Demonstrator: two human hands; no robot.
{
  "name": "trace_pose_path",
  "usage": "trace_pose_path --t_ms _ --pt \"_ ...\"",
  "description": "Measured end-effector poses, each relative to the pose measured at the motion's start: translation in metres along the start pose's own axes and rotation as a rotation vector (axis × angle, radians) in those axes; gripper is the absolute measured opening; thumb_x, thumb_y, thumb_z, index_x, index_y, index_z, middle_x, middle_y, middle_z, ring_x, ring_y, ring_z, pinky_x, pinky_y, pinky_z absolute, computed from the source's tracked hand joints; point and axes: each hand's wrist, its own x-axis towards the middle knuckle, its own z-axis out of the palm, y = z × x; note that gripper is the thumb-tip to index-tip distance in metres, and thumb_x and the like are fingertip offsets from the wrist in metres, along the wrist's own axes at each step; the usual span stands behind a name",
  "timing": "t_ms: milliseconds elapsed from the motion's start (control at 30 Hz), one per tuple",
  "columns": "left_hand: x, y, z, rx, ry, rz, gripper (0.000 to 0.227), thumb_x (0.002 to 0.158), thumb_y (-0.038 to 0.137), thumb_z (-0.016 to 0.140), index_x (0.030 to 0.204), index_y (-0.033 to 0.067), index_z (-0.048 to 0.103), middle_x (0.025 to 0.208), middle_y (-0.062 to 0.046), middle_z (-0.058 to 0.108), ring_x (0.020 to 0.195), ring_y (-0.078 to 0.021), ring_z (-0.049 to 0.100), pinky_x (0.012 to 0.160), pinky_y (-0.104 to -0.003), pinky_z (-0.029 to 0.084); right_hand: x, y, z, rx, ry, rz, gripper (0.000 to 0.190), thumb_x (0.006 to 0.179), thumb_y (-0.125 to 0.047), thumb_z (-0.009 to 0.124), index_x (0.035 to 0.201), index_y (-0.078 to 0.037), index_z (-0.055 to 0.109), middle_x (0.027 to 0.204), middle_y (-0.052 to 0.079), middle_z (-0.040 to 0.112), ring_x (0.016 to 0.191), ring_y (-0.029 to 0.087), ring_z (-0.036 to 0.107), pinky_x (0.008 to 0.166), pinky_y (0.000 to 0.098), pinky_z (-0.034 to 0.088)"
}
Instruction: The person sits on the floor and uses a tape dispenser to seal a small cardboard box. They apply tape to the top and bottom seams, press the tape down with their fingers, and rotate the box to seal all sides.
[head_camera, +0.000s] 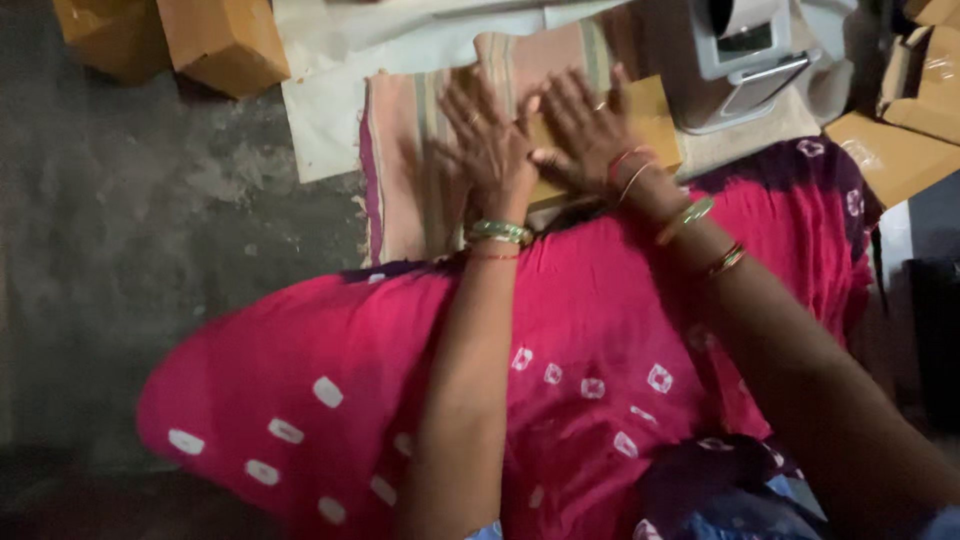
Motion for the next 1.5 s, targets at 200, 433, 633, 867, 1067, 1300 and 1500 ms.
trace_pose_path --t_ms 200,433,633,867,1067,1300,1500 --pt "0.012 0.014 -0.023 0.093 -0.052 0.072 0.087 0.102 0.077 0.023 0.166 0.0203 0.011 0.174 -0.017 0.014 0.161 -0.0353 0.004 0.119 -0.078 0.005 0.007 0.052 -0.011 0.42 -0.057 0.112 0.089 0.099 -0.072 0.017 0.162 -0.011 0.029 0.168 0.011 0.022 0.157 0.031 0.008 0.117 0.0693 0.008" --pt "0.009 0.015 -0.024 0.031 0.017 0.031 0.09 0.101 0.077 0.029 0.166 0.0158 0.016 0.171 -0.022 0.018 0.161 -0.0377 0.011 0.122 -0.073 0.011 -0.01 0.049 -0.037 0.553 0.003 0.276 0.085 0.105 -0.071 0.037 0.164 -0.01 0.034 0.171 0.016 0.024 0.159 0.037 0.013 0.118 0.0683 0.027" --pt "-0.032 0.005 -0.024 -0.148 0.318 0.164 0.089 0.101 0.075 0.031 0.165 0.0155 0.015 0.172 -0.02 0.018 0.162 -0.0338 0.016 0.129 -0.069 0.015 -0.047 0.04 -0.043 0.575 0.033 0.321 0.089 0.103 -0.069 0.044 0.167 -0.009 0.027 0.173 0.019 0.021 0.16 0.038 0.013 0.118 0.0566 0.033" --pt "-0.035 -0.011 -0.053 -0.511 -0.087 -0.307 0.091 0.097 0.076 0.026 0.151 0.0033 0.037 0.136 -0.023 0.061 0.124 -0.0422 0.058 0.099 -0.059 0.046 -0.071 0.038 -0.026 0.764 0.106 0.431 0.096 0.106 -0.062 0.049 0.167 0.001 0.011 0.163 0.035 0.031 0.124 0.052 0.053 0.106 0.0555 0.048" --pt "-0.024 -0.029 -0.057 -0.881 -0.205 -0.426 0.088 0.099 0.069 0.019 0.091 0.003 0.078 0.085 -0.02 0.078 0.082 -0.0363 0.073 0.074 -0.049 0.052 -0.059 0.046 -0.011 0.966 0.471 0.291 0.074 0.113 -0.014 0.066 0.165 -0.007 0.014 0.155 0.027 0.048 0.141 0.044 0.057 0.115 0.0482 0.051" --pt "0.0 -0.032 -0.032 -1.741 0.279 0.072 0.048 0.112 0.043 0.051 0.11 0.0015 0.074 0.108 -0.011 0.074 0.103 -0.0186 0.067 0.096 -0.034 0.052 -0.053 0.048 -0.041 1.411 0.794 0.124 0.069 0.103 0.022 0.059 0.157 -0.012 0.034 0.138 0.016 0.051 0.133 0.027 0.052 0.113 0.0412 0.048" --pt "-0.008 -0.035 -0.012 -1.696 -0.068 0.032 0.051 0.11 0.04 0.065 0.112 -0.0103 0.077 0.112 -0.02 0.08 0.116 -0.0218 0.071 0.111 -0.036 0.051 -0.075 0.048 -0.055 1.035 0.58 0.363 0.058 0.081 0.024 0.043 0.128 -0.002 0.064 0.122 0.014 0.068 0.123 0.024 0.067 0.106 0.035 0.058"
